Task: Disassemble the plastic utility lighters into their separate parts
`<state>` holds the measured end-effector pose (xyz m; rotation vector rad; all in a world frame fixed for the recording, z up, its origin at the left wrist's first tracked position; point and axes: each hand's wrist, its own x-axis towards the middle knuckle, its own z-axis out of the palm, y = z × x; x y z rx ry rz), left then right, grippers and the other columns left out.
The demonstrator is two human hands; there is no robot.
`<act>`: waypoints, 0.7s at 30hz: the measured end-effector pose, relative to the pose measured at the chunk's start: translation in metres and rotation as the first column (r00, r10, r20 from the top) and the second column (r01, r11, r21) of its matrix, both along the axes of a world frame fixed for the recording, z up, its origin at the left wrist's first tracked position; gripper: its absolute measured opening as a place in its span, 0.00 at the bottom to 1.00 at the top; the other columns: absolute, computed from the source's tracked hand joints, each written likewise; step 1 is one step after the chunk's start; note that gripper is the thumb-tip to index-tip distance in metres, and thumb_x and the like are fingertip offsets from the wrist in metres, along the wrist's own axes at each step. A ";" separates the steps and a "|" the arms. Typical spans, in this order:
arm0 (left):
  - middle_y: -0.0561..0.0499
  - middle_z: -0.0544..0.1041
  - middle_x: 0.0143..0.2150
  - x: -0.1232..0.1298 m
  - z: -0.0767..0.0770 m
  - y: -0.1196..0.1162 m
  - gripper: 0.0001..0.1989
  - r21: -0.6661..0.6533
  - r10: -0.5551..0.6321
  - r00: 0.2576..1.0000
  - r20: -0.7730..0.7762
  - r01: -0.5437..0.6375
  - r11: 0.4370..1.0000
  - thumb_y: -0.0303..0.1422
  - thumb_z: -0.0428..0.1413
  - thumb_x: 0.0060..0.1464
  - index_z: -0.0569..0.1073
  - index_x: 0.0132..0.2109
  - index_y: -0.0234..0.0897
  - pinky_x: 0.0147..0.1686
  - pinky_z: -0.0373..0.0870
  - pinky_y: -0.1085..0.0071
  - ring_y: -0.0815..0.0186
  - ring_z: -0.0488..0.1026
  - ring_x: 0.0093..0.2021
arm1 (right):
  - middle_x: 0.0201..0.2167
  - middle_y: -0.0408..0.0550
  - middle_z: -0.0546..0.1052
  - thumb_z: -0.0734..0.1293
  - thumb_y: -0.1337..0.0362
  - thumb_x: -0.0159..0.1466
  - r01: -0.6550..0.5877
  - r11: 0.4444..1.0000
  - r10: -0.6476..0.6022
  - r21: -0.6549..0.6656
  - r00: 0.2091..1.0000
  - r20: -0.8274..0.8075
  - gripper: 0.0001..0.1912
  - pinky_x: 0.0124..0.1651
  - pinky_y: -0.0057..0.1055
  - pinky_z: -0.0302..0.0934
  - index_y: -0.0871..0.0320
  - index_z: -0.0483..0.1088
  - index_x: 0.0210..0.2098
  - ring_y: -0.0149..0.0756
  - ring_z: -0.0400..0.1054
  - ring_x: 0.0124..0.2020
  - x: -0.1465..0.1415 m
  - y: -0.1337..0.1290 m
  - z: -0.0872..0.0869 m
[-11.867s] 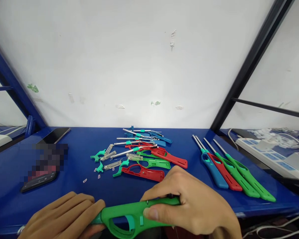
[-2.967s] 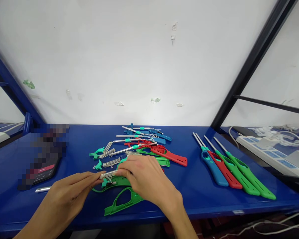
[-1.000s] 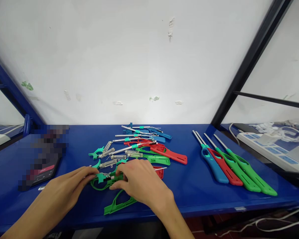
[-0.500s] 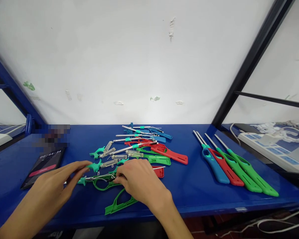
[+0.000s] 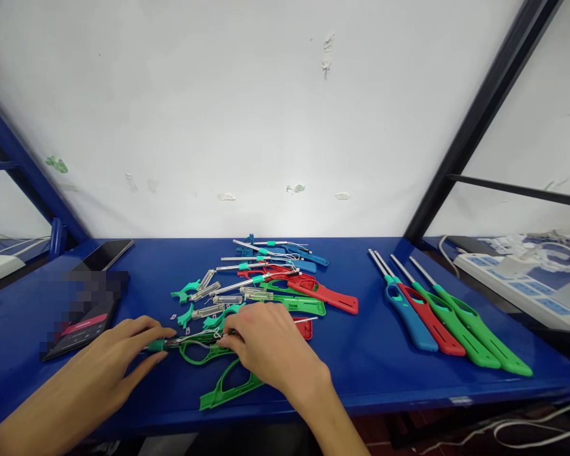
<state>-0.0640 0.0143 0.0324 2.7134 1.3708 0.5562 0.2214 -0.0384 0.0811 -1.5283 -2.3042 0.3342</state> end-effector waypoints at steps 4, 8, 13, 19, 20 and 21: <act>0.49 0.81 0.44 -0.003 -0.003 0.003 0.15 -0.055 0.000 1.000 -0.015 -0.001 0.998 0.40 0.50 0.68 0.82 0.44 0.46 0.41 0.74 0.61 0.56 0.80 0.40 | 0.33 0.38 0.84 0.77 0.54 0.69 0.017 0.996 -0.023 -0.092 0.998 -0.061 0.08 0.33 0.30 0.50 0.51 0.83 0.39 0.34 0.74 0.33 0.002 -0.001 0.000; 0.49 0.79 0.41 -0.002 0.006 0.004 0.16 -0.094 -0.013 1.000 -0.007 0.012 0.996 0.41 0.47 0.69 0.79 0.42 0.44 0.38 0.74 0.66 0.59 0.80 0.37 | 0.32 0.37 0.85 0.81 0.60 0.65 0.036 0.980 -0.058 -0.198 0.993 -0.105 0.07 0.33 0.29 0.52 0.51 0.83 0.41 0.36 0.76 0.36 0.003 0.000 -0.002; 0.49 0.78 0.44 -0.007 0.021 0.002 0.18 -0.110 -0.013 1.000 0.003 0.014 0.994 0.46 0.46 0.71 0.76 0.45 0.43 0.36 0.76 0.67 0.60 0.80 0.35 | 0.30 0.36 0.85 0.80 0.61 0.65 0.048 0.974 -0.076 -0.223 0.991 -0.114 0.06 0.31 0.29 0.52 0.52 0.83 0.40 0.35 0.77 0.32 0.002 0.002 -0.006; 0.50 0.81 0.46 0.001 0.040 -0.007 0.19 0.044 0.036 0.988 0.151 -0.043 0.998 0.50 0.48 0.70 0.78 0.45 0.46 0.40 0.77 0.66 0.58 0.83 0.42 | 0.31 0.38 0.84 0.79 0.62 0.67 0.012 0.987 -0.028 -0.162 0.995 -0.093 0.04 0.34 0.30 0.52 0.53 0.81 0.39 0.37 0.76 0.36 0.005 0.000 -0.005; 0.50 0.81 0.46 0.004 0.042 -0.008 0.19 0.065 0.049 0.983 0.175 -0.061 0.996 0.51 0.48 0.70 0.78 0.44 0.47 0.41 0.77 0.66 0.57 0.83 0.42 | 0.31 0.38 0.84 0.78 0.61 0.68 0.013 0.988 -0.027 -0.155 0.996 -0.088 0.04 0.34 0.30 0.52 0.52 0.81 0.39 0.37 0.76 0.36 0.006 -0.001 -0.003; 0.50 0.82 0.45 0.006 0.043 -0.009 0.20 0.076 0.061 0.979 0.194 -0.077 0.994 0.52 0.48 0.70 0.78 0.44 0.47 0.41 0.77 0.65 0.57 0.84 0.42 | 0.32 0.38 0.84 0.78 0.60 0.68 0.020 0.989 -0.033 -0.147 0.996 -0.083 0.04 0.35 0.31 0.52 0.52 0.81 0.39 0.37 0.76 0.36 0.007 -0.002 0.000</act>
